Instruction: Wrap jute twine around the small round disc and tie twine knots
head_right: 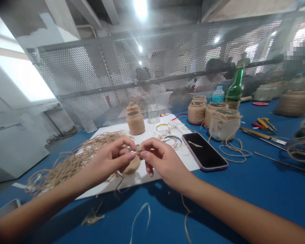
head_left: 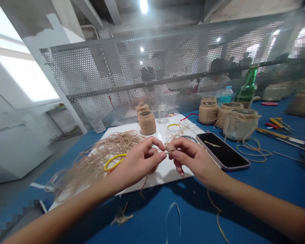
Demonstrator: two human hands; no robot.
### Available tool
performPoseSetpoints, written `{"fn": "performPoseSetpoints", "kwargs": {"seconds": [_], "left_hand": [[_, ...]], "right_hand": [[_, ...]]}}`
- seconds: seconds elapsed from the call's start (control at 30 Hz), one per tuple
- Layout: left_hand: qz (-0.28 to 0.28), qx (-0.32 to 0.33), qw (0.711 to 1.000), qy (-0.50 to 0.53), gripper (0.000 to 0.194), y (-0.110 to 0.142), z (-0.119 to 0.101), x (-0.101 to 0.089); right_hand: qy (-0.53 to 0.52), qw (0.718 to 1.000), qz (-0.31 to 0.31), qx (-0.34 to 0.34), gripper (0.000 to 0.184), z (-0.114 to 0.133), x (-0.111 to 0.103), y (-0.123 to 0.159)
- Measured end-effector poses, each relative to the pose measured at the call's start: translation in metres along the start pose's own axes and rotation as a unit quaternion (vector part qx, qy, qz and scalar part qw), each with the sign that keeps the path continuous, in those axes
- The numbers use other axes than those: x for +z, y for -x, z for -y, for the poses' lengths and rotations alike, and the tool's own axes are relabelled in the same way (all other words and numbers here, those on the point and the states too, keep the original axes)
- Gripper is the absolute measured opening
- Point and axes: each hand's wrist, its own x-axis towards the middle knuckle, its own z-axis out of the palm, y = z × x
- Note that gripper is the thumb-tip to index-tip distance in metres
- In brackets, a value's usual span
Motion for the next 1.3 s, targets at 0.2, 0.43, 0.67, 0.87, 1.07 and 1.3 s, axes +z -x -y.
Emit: {"fn": "performPoseSetpoints", "kwargs": {"seconds": [0.2,0.43,0.67,0.87,1.07,1.3], "left_hand": [[-0.009,0.085,0.993,-0.077,0.032,0.001,0.004,0.000],[-0.074,0.185,0.950,-0.241,0.031,0.004,0.005,0.001],[-0.106,0.252,0.916,-0.293,0.022,0.003,0.012,-0.001],[-0.125,0.227,0.895,-0.364,0.012,0.005,0.012,0.003],[-0.101,0.214,0.839,-0.490,0.023,0.002,0.023,0.008],[-0.066,0.184,0.803,-0.563,0.021,0.005,0.022,0.009]], "right_hand": [[-0.019,0.996,0.090,0.016,0.014,0.005,-0.005,-0.004],[0.045,0.996,0.068,0.025,0.018,0.011,-0.006,-0.007],[0.180,0.982,0.056,-0.018,0.028,0.002,-0.007,-0.003],[0.197,0.980,0.005,-0.003,0.017,0.006,-0.004,-0.003],[0.149,0.985,0.039,0.074,0.020,-0.003,-0.004,-0.005],[0.227,0.970,0.048,0.079,0.020,-0.011,-0.009,-0.007]]}}
